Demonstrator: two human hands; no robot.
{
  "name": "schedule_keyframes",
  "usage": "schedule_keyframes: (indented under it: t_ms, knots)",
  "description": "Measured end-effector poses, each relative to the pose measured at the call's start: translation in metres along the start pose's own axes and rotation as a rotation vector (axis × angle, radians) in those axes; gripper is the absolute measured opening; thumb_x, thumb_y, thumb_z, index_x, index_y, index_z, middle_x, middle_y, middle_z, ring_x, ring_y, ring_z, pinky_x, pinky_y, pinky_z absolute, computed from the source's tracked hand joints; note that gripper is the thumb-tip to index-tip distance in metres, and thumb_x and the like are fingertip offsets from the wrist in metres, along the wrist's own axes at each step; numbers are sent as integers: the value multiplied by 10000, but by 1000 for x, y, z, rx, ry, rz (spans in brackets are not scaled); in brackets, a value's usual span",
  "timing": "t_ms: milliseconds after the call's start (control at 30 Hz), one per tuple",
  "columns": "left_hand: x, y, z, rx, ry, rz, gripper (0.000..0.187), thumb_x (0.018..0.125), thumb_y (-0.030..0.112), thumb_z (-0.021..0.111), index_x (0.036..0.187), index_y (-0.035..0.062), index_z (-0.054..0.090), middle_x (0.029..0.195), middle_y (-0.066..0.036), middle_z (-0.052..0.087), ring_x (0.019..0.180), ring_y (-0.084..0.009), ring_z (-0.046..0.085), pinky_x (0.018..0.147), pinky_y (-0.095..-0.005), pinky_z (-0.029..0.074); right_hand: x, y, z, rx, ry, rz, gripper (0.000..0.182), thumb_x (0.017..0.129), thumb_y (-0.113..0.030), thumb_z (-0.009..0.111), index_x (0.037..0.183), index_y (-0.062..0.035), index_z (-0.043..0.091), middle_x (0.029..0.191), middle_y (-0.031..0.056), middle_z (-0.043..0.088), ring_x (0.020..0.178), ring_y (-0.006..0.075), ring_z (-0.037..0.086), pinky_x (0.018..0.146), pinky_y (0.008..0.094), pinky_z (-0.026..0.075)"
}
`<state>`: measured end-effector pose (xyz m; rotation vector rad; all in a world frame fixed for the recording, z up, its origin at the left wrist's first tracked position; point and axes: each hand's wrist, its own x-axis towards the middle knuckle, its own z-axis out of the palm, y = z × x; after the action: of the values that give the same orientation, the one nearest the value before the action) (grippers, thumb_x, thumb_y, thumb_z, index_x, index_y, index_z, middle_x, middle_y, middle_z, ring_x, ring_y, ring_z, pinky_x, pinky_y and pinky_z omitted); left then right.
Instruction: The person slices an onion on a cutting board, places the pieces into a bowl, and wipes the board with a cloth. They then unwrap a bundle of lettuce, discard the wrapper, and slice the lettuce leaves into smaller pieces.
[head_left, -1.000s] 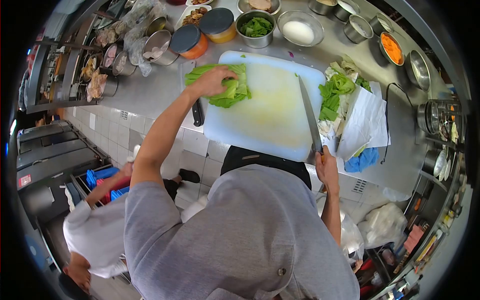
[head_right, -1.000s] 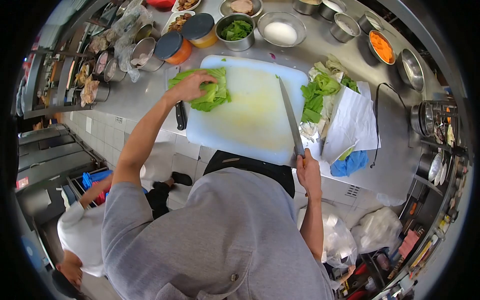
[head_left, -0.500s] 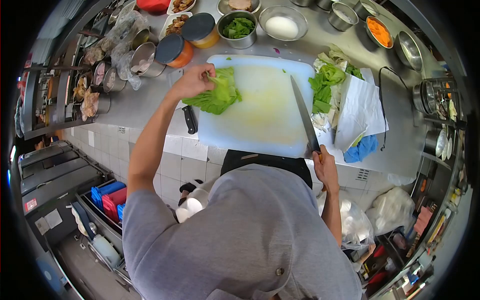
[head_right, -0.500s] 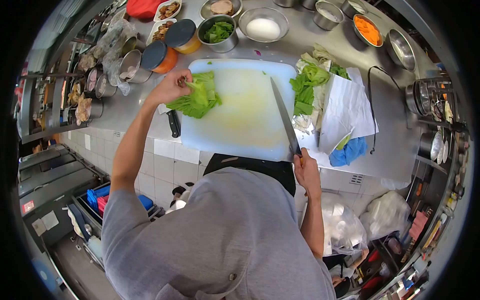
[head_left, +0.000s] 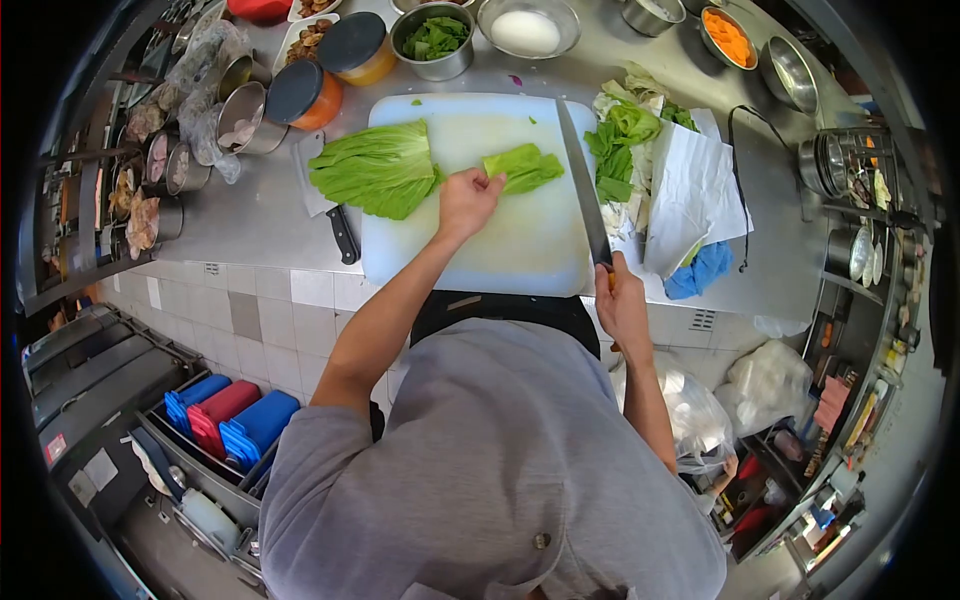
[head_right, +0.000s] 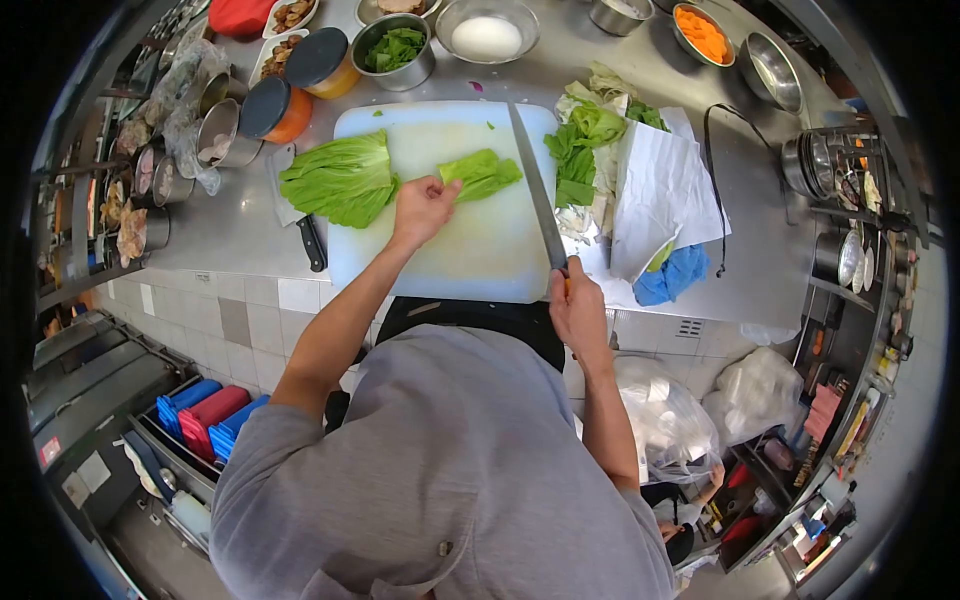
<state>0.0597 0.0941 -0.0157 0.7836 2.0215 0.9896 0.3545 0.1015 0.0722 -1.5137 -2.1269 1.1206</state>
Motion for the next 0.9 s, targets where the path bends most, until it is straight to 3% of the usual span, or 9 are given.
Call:
schedule_keyframes:
  t_ms: [133,233,467,733,900]
  knots:
    - [3,-2,-1,63,35,16,436,877,366,828,706,-13,701,628,-127,705,553,-187,676,597,-374,551,-1,-18,13,-124,-14,-72,114,1008,-75,600,1020,8,523,773,287,633,739,507,646,622,558,481]
    - [5,-6,0,-73,-4,-25,395,921,340,817,774,-1,684,652,-70,678,548,-115,632,515,-280,514,-1,-22,24,-185,-8,-87,115,1021,-101,582,1055,-12,517,828,259,654,729,495,658,613,561,513]
    - [-7,10,-4,-306,-119,-214,311,939,270,785,827,-4,689,706,-76,686,579,-116,638,524,-273,538,6,-2,53,-392,-137,-97,171,1013,-88,553,1135,4,478,833,278,660,711,495,668,628,571,540]
    - [-9,-2,-11,-487,-142,-262,198,949,128,670,901,-63,693,757,-119,711,610,-155,667,543,-293,558,14,-15,52,-325,-101,-127,172,1010,-84,557,1116,15,465,788,276,654,705,499,668,607,587,520]
    - [-7,-3,-10,-414,-124,-205,198,950,154,696,893,-36,696,736,-92,702,591,-129,636,525,-279,508,15,-47,39,-293,-59,-171,134,1024,-104,560,1078,-22,468,799,265,655,694,503,657,584,587,509]
